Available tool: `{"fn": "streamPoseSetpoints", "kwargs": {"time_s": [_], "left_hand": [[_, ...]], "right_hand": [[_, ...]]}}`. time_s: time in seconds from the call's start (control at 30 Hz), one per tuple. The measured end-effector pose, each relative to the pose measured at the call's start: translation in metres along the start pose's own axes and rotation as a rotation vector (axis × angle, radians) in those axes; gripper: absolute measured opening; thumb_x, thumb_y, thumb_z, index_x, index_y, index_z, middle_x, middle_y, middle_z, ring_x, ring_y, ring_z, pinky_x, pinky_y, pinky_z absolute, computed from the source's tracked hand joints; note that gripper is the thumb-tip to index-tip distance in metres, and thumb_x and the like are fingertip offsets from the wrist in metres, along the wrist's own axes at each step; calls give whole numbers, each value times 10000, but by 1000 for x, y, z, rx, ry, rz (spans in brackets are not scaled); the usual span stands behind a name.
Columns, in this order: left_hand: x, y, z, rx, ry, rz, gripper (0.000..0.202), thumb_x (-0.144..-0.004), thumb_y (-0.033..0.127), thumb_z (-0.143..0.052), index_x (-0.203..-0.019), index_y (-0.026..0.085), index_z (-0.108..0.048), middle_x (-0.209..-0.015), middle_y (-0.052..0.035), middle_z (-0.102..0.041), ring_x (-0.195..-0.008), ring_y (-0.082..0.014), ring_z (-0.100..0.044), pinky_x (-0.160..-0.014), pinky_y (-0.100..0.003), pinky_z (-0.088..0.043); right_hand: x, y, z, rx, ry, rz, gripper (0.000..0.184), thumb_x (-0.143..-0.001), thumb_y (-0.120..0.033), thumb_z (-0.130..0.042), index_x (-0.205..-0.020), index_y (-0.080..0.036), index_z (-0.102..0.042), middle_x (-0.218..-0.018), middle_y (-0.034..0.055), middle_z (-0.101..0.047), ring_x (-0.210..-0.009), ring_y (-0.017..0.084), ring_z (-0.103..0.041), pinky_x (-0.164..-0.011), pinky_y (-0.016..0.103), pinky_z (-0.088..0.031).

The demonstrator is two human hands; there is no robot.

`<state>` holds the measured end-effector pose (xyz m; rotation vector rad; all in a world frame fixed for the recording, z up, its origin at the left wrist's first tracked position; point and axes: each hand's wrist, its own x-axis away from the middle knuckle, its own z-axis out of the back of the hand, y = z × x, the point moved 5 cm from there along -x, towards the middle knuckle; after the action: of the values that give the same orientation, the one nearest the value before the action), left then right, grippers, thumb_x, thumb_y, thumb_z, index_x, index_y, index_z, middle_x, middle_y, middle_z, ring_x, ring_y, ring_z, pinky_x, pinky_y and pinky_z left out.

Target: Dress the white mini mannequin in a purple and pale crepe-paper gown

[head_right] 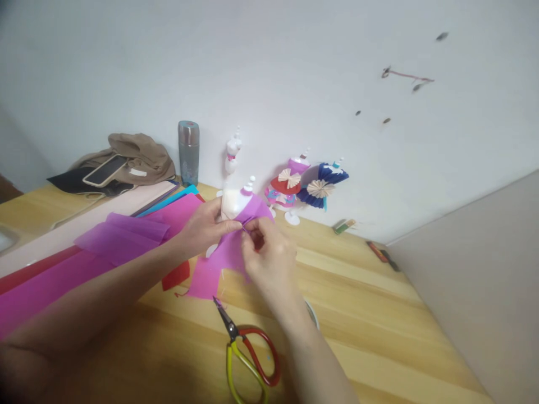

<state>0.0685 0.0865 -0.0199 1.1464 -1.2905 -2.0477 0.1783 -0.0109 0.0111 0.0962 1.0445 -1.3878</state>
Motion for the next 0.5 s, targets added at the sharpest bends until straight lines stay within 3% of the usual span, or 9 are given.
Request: {"fn": "streamPoseSetpoints", "kwargs": {"time_s": [0.23,0.5], "left_hand": [[0,-1,-2,62,-27,20,227,-761,262,-675,-961,168,-628,-875,3,-669,-834,-170,-604,-729,-272,-460],[0,4,1,-32,-6,-3,212,-788,286,-648,-960,164,-631,-875,-8,-677,-817,-169,-616,-706,-270,-462]], "right_hand": [[0,3,-3,-31,-59,-24,64,-793,-212,-551,-778,-198,-611,-630,-4,-648,-555,131,-575,-558,263,-460],[-2,5,4,-171,-168,-35,131,-817,-200,-543,-873,-190,-661,-748,26,-722,-627,152,-653,-598,284,-524]]}}
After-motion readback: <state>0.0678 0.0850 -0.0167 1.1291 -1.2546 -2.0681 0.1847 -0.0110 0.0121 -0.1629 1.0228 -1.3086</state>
